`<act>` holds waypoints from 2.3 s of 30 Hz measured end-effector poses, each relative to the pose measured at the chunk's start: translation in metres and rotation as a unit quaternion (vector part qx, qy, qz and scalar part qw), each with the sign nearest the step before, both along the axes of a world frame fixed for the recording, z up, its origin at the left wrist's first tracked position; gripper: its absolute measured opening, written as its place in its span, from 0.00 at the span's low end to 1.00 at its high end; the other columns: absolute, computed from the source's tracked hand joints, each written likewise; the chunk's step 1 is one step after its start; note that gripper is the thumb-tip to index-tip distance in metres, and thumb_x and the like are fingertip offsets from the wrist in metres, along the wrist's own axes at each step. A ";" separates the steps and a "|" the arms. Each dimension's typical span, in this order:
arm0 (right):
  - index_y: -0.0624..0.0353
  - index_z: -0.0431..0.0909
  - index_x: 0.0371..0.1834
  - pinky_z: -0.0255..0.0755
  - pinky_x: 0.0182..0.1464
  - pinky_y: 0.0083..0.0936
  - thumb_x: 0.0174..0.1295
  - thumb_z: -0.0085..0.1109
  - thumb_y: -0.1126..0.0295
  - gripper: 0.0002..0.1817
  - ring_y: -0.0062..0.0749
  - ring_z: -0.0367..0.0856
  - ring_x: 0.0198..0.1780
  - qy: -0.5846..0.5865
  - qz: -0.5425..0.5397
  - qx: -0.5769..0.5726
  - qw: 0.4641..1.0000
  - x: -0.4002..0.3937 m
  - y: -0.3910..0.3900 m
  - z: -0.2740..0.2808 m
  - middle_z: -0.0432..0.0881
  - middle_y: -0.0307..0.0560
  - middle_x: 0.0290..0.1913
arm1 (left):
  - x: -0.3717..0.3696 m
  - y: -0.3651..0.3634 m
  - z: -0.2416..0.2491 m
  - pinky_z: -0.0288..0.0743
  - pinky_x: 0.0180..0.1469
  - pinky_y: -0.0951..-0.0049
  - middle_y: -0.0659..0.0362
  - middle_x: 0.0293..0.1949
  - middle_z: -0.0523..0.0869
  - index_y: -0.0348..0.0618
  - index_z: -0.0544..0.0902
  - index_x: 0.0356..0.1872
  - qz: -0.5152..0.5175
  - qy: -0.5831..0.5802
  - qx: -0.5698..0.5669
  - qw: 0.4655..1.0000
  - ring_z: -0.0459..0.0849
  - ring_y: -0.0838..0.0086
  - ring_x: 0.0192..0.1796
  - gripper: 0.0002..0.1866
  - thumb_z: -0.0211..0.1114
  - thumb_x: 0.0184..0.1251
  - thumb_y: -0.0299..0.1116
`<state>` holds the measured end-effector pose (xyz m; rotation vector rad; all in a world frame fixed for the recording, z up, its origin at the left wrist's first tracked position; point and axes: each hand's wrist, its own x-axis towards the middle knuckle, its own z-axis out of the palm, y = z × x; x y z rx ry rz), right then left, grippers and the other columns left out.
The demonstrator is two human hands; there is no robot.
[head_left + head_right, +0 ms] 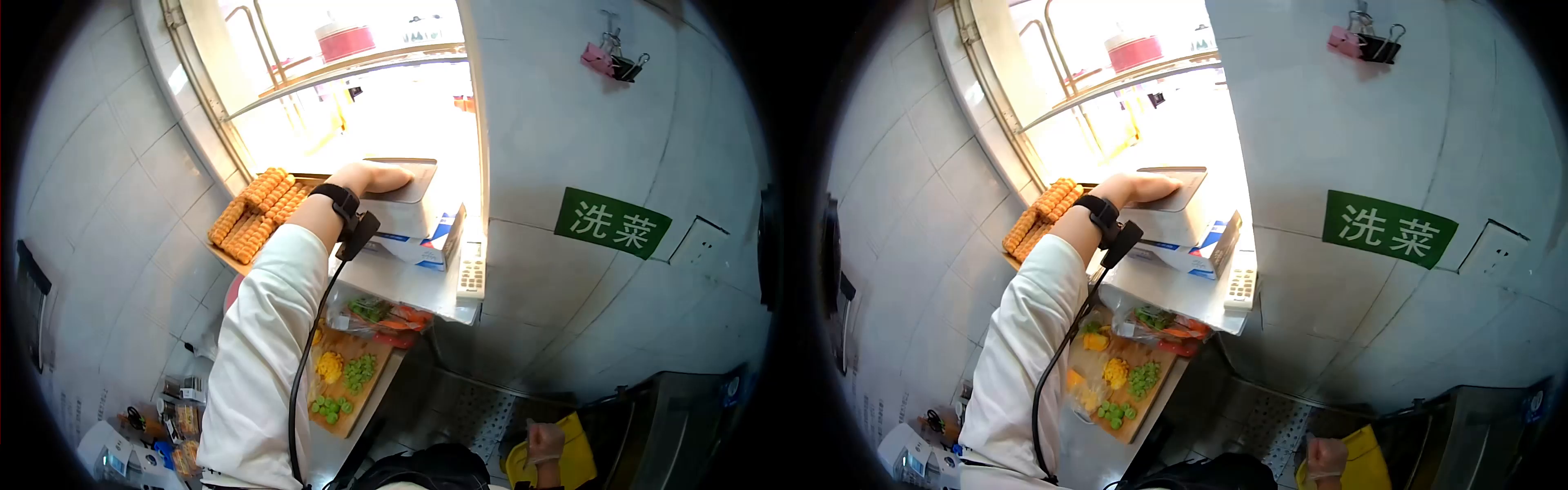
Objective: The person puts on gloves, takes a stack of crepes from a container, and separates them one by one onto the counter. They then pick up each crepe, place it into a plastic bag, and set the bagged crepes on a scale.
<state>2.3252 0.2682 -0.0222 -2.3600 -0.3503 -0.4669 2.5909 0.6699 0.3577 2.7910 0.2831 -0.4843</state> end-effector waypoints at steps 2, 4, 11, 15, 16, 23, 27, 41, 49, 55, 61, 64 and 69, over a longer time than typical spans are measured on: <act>0.57 0.63 0.06 0.58 0.19 0.42 0.49 0.58 0.72 0.18 0.49 0.64 0.13 -0.035 -0.007 -0.004 0.999 0.006 -0.011 0.003 0.62 0.52 0.08 | 0.007 -0.006 0.005 0.62 0.57 0.70 0.51 0.57 0.75 0.42 0.74 0.56 0.009 0.008 0.008 1.000 0.74 0.69 0.57 0.27 0.42 0.66 0.49; 0.57 0.64 0.07 0.58 0.19 0.41 0.49 0.59 0.72 0.17 0.50 0.65 0.13 0.014 -0.033 0.000 0.999 0.005 -0.023 0.003 0.62 0.52 0.08 | 0.010 -0.005 0.005 0.63 0.57 0.69 0.51 0.58 0.75 0.43 0.73 0.57 0.035 0.030 0.021 0.999 0.74 0.68 0.57 0.26 0.44 0.65 0.49; 0.58 0.66 0.07 0.61 0.19 0.42 0.49 0.59 0.70 0.16 0.52 0.67 0.14 0.013 -0.068 0.014 0.997 0.005 -0.032 -0.016 0.64 0.54 0.10 | 0.026 0.011 0.001 0.64 0.55 0.69 0.53 0.59 0.74 0.44 0.72 0.59 0.029 0.042 0.069 0.996 0.75 0.68 0.57 0.27 0.48 0.64 0.50; 0.58 0.66 0.08 0.62 0.20 0.42 0.49 0.58 0.71 0.16 0.52 0.68 0.15 0.052 -0.029 0.035 0.998 0.004 -0.014 0.002 0.66 0.55 0.11 | 0.018 0.007 0.003 0.59 0.61 0.71 0.51 0.60 0.73 0.39 0.70 0.60 -0.015 0.034 0.098 0.994 0.71 0.68 0.60 0.27 0.46 0.68 0.48; 0.58 0.66 0.08 0.62 0.20 0.42 0.49 0.58 0.71 0.16 0.52 0.68 0.15 0.045 -0.002 0.030 0.999 0.005 -0.011 0.007 0.66 0.55 0.11 | 0.018 0.006 0.003 0.59 0.61 0.71 0.51 0.60 0.72 0.40 0.70 0.60 -0.004 0.037 0.079 0.996 0.71 0.68 0.60 0.27 0.46 0.68 0.48; 0.56 0.66 0.09 0.62 0.19 0.42 0.48 0.60 0.71 0.15 0.52 0.68 0.15 0.001 0.007 -0.001 1.000 0.005 -0.010 0.001 0.67 0.53 0.11 | 0.030 0.020 -0.006 0.64 0.56 0.71 0.52 0.57 0.75 0.42 0.73 0.58 0.008 0.032 0.045 0.998 0.74 0.68 0.58 0.28 0.50 0.64 0.51; 0.56 0.67 0.10 0.61 0.20 0.43 0.49 0.61 0.71 0.15 0.51 0.68 0.15 -0.001 -0.005 -0.024 1.000 0.003 -0.016 0.004 0.67 0.52 0.11 | 0.025 0.024 0.004 0.66 0.53 0.74 0.54 0.49 0.79 0.38 0.77 0.51 0.018 0.047 -0.052 0.997 0.77 0.71 0.50 0.24 0.53 0.64 0.49; 0.56 0.66 0.10 0.61 0.21 0.42 0.49 0.59 0.73 0.14 0.50 0.68 0.16 0.001 -0.016 -0.016 1.000 -0.003 -0.019 0.003 0.67 0.51 0.11 | 0.014 0.020 0.011 0.63 0.54 0.82 0.64 0.47 0.79 0.44 0.79 0.48 -0.011 0.106 -0.217 0.970 0.73 0.84 0.51 0.15 0.64 0.59 0.33; 0.56 0.64 0.08 0.60 0.20 0.42 0.48 0.60 0.74 0.16 0.51 0.67 0.14 0.000 -0.024 -0.031 0.999 -0.013 -0.020 0.009 0.68 0.51 0.10 | 0.019 0.026 0.007 0.68 0.39 0.86 0.69 0.40 0.80 0.41 0.76 0.52 -0.099 0.113 -0.247 0.957 0.75 0.87 0.38 0.16 0.61 0.62 0.28; 0.55 0.63 0.08 0.60 0.20 0.43 0.49 0.59 0.73 0.17 0.50 0.67 0.14 0.024 -0.029 -0.056 0.998 -0.016 -0.027 0.003 0.67 0.51 0.10 | 0.016 0.017 0.020 0.66 0.41 0.79 0.62 0.44 0.80 0.43 0.78 0.53 -0.116 0.089 -0.142 0.979 0.75 0.80 0.40 0.20 0.66 0.57 0.31; 0.56 0.63 0.08 0.61 0.21 0.44 0.49 0.59 0.73 0.17 0.51 0.67 0.14 0.038 -0.019 -0.039 0.998 -0.016 -0.024 0.008 0.67 0.51 0.10 | 0.016 0.019 0.010 0.67 0.40 0.82 0.66 0.38 0.81 0.41 0.80 0.47 -0.085 0.060 -0.164 0.981 0.75 0.84 0.37 0.15 0.64 0.58 0.31; 0.56 0.61 0.06 0.60 0.17 0.39 0.52 0.59 0.71 0.20 0.48 0.66 0.12 -0.033 -0.014 -0.036 0.999 -0.013 -0.022 0.003 0.63 0.51 0.08 | 0.012 0.016 0.011 0.67 0.43 0.80 0.64 0.39 0.81 0.40 0.80 0.47 -0.061 0.062 -0.162 0.983 0.76 0.83 0.39 0.17 0.65 0.56 0.33; 0.56 0.63 0.08 0.61 0.18 0.41 0.50 0.60 0.73 0.18 0.49 0.67 0.13 0.024 -0.014 -0.031 0.999 -0.014 -0.026 0.001 0.65 0.52 0.09 | 0.007 0.014 0.009 0.67 0.44 0.80 0.57 0.41 0.81 0.37 0.79 0.45 -0.011 0.059 -0.213 0.975 0.77 0.80 0.43 0.18 0.66 0.56 0.37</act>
